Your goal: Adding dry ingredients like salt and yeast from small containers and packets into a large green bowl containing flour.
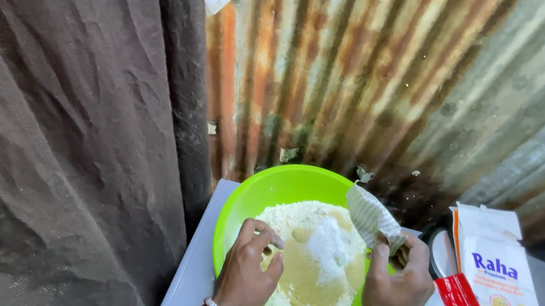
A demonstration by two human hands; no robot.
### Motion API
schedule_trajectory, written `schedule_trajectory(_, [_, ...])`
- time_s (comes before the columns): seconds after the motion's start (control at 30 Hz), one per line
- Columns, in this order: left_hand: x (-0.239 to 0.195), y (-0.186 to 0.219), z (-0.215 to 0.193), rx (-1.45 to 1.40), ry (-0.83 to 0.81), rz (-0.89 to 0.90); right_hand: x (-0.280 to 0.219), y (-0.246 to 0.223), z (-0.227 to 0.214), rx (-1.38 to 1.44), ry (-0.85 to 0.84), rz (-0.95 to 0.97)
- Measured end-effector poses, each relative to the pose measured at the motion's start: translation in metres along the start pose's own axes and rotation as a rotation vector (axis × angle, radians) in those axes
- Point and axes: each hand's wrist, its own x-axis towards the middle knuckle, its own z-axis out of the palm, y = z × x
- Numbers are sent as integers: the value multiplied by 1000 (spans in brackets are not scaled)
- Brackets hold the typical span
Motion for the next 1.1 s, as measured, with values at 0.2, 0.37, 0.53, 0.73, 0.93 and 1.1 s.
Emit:
schedule_trajectory(0.2, [-5, -3, -3, -24, 10, 42, -4, 15, -2, -145, -259, 235])
schedule_trajectory(0.37, [-9, -5, 4, -44, 5, 62, -13, 5, -10, 268, -108, 422])
schedule_trajectory(0.53, [-3, -1, 1, -37, -26, 26, -14, -15, -6, 952, -122, 879])
schedule_trajectory(0.73, [-6, 12, -9, -178, -68, 166, -47, 12, 21, 1348, -227, 1091])
schedule_trajectory(0.93, [-8, 2, -3, -294, -78, 232, -72, 2, 47, 1425, -159, 1409])
schedule_trajectory(1.1, [-6, -9, 2, -304, -161, 248, -84, -5, 56, 1484, -200, 1424])
